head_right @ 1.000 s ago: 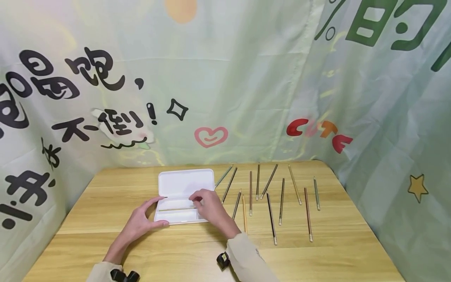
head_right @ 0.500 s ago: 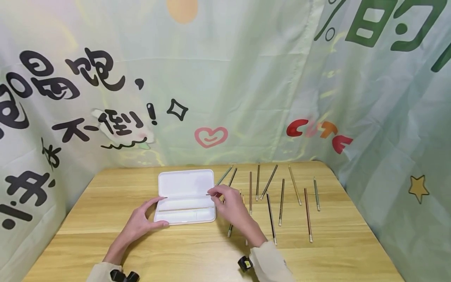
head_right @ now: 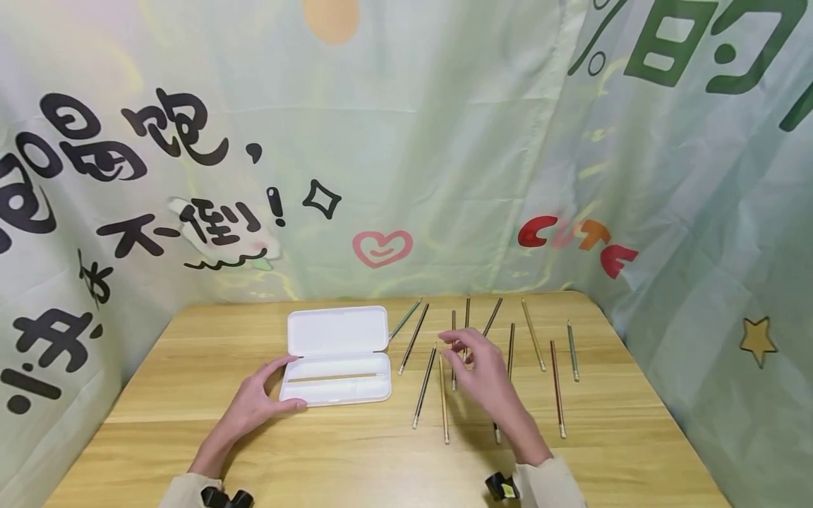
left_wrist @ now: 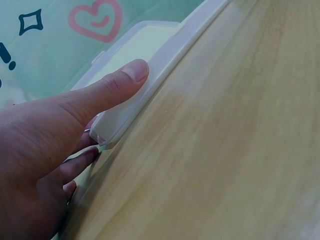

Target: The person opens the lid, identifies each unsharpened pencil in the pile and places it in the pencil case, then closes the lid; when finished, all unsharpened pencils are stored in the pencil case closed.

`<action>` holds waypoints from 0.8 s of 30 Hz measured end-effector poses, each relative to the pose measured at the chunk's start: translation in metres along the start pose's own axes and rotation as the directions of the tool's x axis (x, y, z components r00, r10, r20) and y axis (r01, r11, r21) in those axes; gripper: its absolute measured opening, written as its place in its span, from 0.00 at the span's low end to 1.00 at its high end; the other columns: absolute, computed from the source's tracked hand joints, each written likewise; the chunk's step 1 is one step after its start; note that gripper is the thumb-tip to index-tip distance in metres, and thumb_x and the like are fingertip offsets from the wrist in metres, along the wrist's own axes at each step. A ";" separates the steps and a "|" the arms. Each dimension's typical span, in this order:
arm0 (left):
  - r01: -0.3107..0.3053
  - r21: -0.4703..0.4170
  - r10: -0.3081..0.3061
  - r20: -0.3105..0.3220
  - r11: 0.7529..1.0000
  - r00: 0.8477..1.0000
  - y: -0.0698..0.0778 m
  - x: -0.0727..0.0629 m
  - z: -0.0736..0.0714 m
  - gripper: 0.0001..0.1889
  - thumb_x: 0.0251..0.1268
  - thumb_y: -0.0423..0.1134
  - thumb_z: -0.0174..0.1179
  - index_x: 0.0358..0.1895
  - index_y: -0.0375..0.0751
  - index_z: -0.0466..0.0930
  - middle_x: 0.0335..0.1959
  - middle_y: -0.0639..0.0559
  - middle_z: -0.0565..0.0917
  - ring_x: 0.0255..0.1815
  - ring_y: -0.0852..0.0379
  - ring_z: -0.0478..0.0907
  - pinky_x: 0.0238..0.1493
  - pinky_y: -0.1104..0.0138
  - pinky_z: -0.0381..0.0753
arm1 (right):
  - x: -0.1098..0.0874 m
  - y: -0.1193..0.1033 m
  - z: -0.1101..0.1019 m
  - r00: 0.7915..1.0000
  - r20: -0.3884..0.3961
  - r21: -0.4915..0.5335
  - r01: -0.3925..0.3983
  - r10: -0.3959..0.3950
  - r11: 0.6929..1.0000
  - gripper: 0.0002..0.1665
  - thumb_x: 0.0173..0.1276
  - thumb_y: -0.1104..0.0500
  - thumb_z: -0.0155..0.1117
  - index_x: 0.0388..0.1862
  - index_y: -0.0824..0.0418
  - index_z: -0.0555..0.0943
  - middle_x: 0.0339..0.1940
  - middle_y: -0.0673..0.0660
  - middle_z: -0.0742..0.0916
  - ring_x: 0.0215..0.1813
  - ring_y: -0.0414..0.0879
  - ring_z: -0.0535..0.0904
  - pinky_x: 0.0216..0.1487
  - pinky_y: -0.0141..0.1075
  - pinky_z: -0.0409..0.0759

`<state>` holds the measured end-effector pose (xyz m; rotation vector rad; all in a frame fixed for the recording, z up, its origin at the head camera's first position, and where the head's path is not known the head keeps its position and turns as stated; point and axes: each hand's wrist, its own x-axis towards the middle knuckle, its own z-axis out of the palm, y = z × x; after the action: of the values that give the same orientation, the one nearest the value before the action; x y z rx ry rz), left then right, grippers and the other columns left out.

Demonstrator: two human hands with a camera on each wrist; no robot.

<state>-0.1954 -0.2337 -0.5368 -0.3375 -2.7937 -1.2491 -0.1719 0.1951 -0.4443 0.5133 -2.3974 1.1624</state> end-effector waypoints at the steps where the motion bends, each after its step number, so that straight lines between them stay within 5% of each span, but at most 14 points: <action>1: 0.000 0.000 0.000 -0.002 1.000 1.000 0.000 -0.001 0.000 0.48 0.40 0.61 0.83 0.71 0.57 0.75 0.70 0.35 0.73 0.68 0.30 0.70 0.62 0.32 0.67 | -0.003 0.002 -0.005 1.000 -0.009 -0.013 -0.002 0.002 1.000 0.18 0.64 0.74 0.71 0.52 0.61 0.86 0.45 0.54 0.88 0.40 0.43 0.83 0.34 0.35 0.83; 15: 0.008 0.000 -0.008 -0.001 1.000 1.000 0.000 -0.001 0.001 0.48 0.41 0.62 0.82 0.71 0.60 0.74 0.70 0.36 0.73 0.69 0.31 0.69 0.62 0.32 0.68 | -0.033 0.052 -0.069 0.987 -0.125 -0.127 -0.119 0.103 0.985 0.19 0.66 0.72 0.70 0.56 0.67 0.83 0.47 0.62 0.87 0.42 0.28 0.77 0.33 0.23 0.78; 24: -0.005 -0.005 0.005 -0.001 1.000 1.000 0.001 -0.001 0.000 0.47 0.41 0.61 0.82 0.71 0.58 0.74 0.70 0.36 0.73 0.69 0.31 0.69 0.62 0.32 0.68 | -0.044 0.089 -0.099 0.939 -0.196 -0.203 -0.322 0.284 0.925 0.19 0.70 0.64 0.70 0.58 0.67 0.81 0.41 0.62 0.85 0.37 0.26 0.73 0.30 0.22 0.73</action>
<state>-0.1941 -0.2336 -0.5365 -0.3443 -2.7879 -1.2550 -0.1585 0.3321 -0.4690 -0.0329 -2.4811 0.9786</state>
